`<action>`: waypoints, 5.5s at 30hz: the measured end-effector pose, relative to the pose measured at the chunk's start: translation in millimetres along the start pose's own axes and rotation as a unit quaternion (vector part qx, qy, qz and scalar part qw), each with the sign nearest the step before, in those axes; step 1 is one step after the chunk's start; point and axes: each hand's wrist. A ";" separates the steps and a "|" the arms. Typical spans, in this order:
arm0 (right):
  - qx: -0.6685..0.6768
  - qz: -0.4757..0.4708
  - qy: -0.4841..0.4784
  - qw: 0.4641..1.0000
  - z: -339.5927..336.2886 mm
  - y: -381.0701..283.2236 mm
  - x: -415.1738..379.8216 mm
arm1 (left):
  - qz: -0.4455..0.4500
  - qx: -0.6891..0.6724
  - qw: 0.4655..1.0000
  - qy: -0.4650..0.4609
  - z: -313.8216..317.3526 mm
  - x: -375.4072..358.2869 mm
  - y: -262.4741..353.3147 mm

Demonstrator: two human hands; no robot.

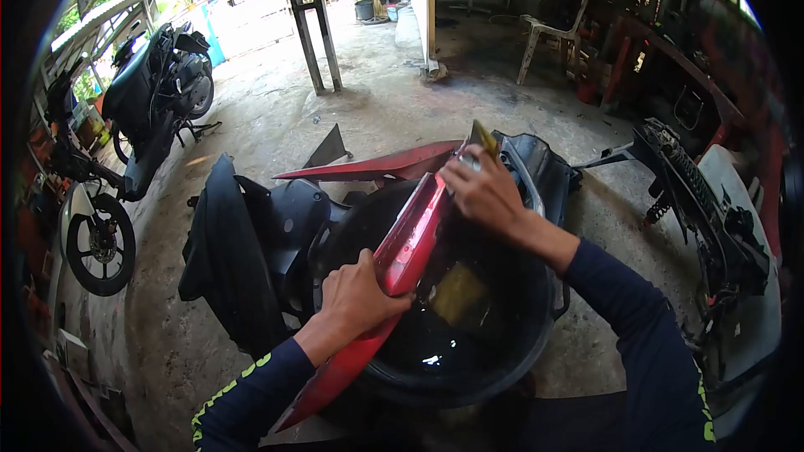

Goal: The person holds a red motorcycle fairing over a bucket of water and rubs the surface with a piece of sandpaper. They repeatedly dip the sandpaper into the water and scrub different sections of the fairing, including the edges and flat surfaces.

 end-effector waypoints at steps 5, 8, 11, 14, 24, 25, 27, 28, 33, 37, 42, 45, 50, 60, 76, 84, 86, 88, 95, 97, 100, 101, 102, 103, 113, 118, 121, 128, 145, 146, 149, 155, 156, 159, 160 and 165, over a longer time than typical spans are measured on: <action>0.028 -0.018 0.020 0.999 -1.2 -10.2 -9.2 | -0.009 0.012 1.000 -0.003 -3.5 7.3 2.0; 0.011 0.003 0.011 1.000 0.7 15.1 -7.8 | 0.003 -0.048 0.998 -0.042 -2.7 10.9 3.4; -0.009 0.017 0.020 1.000 -4.9 1.8 -18.9 | 0.037 -0.113 0.993 -0.020 -2.5 10.4 9.6; 0.006 0.003 0.020 1.000 -5.2 -1.6 -30.8 | 0.029 -0.102 0.993 -0.053 -2.2 8.7 16.0; -0.058 0.052 0.003 0.997 0.5 26.4 -16.0 | 0.014 -0.118 0.992 -0.049 -0.3 7.8 18.4; -0.042 0.051 0.001 0.998 -2.0 31.6 -15.9 | 0.016 -0.117 0.992 -0.054 -0.4 6.6 18.4; -0.032 0.024 0.019 0.999 -9.2 4.2 -26.7 | 0.027 -0.092 0.994 -0.051 -3.9 9.7 19.1; -0.017 0.001 0.034 0.999 -13.5 -13.3 -33.9 | 0.026 -0.092 0.994 -0.052 -3.2 7.8 17.9; -0.037 0.056 0.003 0.998 -0.8 27.9 -20.5 | 0.030 -0.081 0.995 -0.042 -3.1 6.8 23.3; -0.065 0.009 0.017 0.998 -12.8 -17.7 -44.8 | 0.032 -0.075 0.995 -0.050 3.6 8.4 17.0; -0.047 0.060 0.019 0.997 -2.0 2.0 -33.7 | 0.040 -0.086 0.995 -0.025 6.6 12.8 20.5; -0.035 0.008 0.031 0.999 -18.3 -32.7 -45.5 | 0.046 -0.074 0.996 -0.033 7.4 9.2 18.3; -0.059 0.074 0.001 0.996 -2.6 9.5 -30.4 | 0.028 -0.084 0.995 -0.049 4.1 7.2 20.6; -0.061 0.034 0.006 0.998 -14.4 -19.6 -36.7 | 0.024 -0.097 0.993 -0.063 0.5 10.0 20.1; -0.064 0.049 -0.014 0.997 -9.0 -18.1 -21.7 | 0.022 -0.116 0.992 -0.039 2.2 12.0 11.3; -0.067 0.006 0.035 0.997 -0.5 -8.7 -20.0 | 0.021 -0.112 0.993 -0.033 0.3 11.6 9.5; -0.032 -0.009 0.040 0.999 -10.9 -22.0 -23.5 | 0.019 -0.108 0.993 -0.043 -0.2 7.7 8.4; -0.028 0.014 0.047 0.998 -3.3 -5.2 -22.7 | 0.020 -0.112 0.993 -0.033 2.6 7.4 6.3; -0.024 0.006 0.030 0.999 -14.7 -27.9 -29.0 | 0.019 -0.107 0.994 -0.032 -1.2 7.4 7.4; -0.019 0.003 0.035 0.999 -4.5 -4.9 -20.2 | 0.022 -0.111 0.993 -0.023 1.4 9.1 6.5; -0.071 0.066 0.002 0.995 0.8 7.8 -9.5 | 0.025 -0.133 0.991 -0.020 0.5 13.4 6.2; -0.075 0.040 -0.008 0.996 -12.2 -13.9 -11.2 | 0.022 -0.127 0.991 -0.029 -0.1 13.3 6.7; -0.077 0.016 -0.020 0.997 -18.0 -33.2 -17.5 | 0.018 -0.119 0.992 -0.042 0.0 10.9 5.8; -0.040 0.004 0.011 0.999 -16.6 -40.1 -24.0 | 0.018 -0.118 0.992 -0.041 -0.1 9.6 5.1; -0.040 0.017 0.018 0.999 -9.7 -23.1 -19.7 | 0.020 -0.115 0.992 -0.046 1.1 8.5 6.5; -0.044 0.054 0.019 0.997 4.1 -3.0 -14.3 | 0.021 -0.118 0.992 -0.039 -0.5 11.3 9.2; -0.033 0.002 0.033 0.999 -6.2 -29.7 -25.2 | 0.024 -0.107 0.993 -0.034 0.3 8.0 7.1; -0.096 0.024 -0.033 0.995 -15.2 -30.4 -24.7 | 0.032 -0.103 0.993 -0.042 3.0 10.1 8.1; -0.025 0.033 0.009 0.999 -7.1 -28.8 -25.8 | 0.036 -0.109 0.993 -0.029 4.7 8.6 7.3; 0.008 0.010 0.035 0.999 -6.0 -39.2 -34.3 | 0.040 -0.103 0.993 -0.030 6.0 8.1 6.6; -0.025 0.015 0.037 0.999 -1.3 -4.2 -18.7 | 0.026 -0.090 0.995 -0.034 5.3 8.7 6.3; -0.010 0.004 0.016 1.000 -14.4 -46.3 -30.7 | 0.028 -0.104 0.994 -0.037 3.6 9.0 6.5; -0.010 0.003 0.016 1.000 -12.6 -37.0 -27.5 | 0.028 -0.104 0.994 -0.036 3.5 9.7 5.4; -0.064 0.095 -0.021 0.993 2.9 6.5 -5.6 | 0.040 -0.103 0.994 -0.023 5.1 10.2 4.9; -0.065 0.096 -0.021 0.993 4.0 2.3 -10.0 | 0.037 -0.110 0.993 -0.026 4.3 10.7 6.2; -0.043 0.017 0.027 0.999 0.5 -25.3 -23.7 | 0.033 -0.109 0.993 -0.031 4.3 10.0 2.7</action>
Point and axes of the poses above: each hand's wrist, its own x-axis towards the middle knuckle, its own z-axis out of the palm, y = z × x, and after that the axes turned 2 degrees about x, right-handed
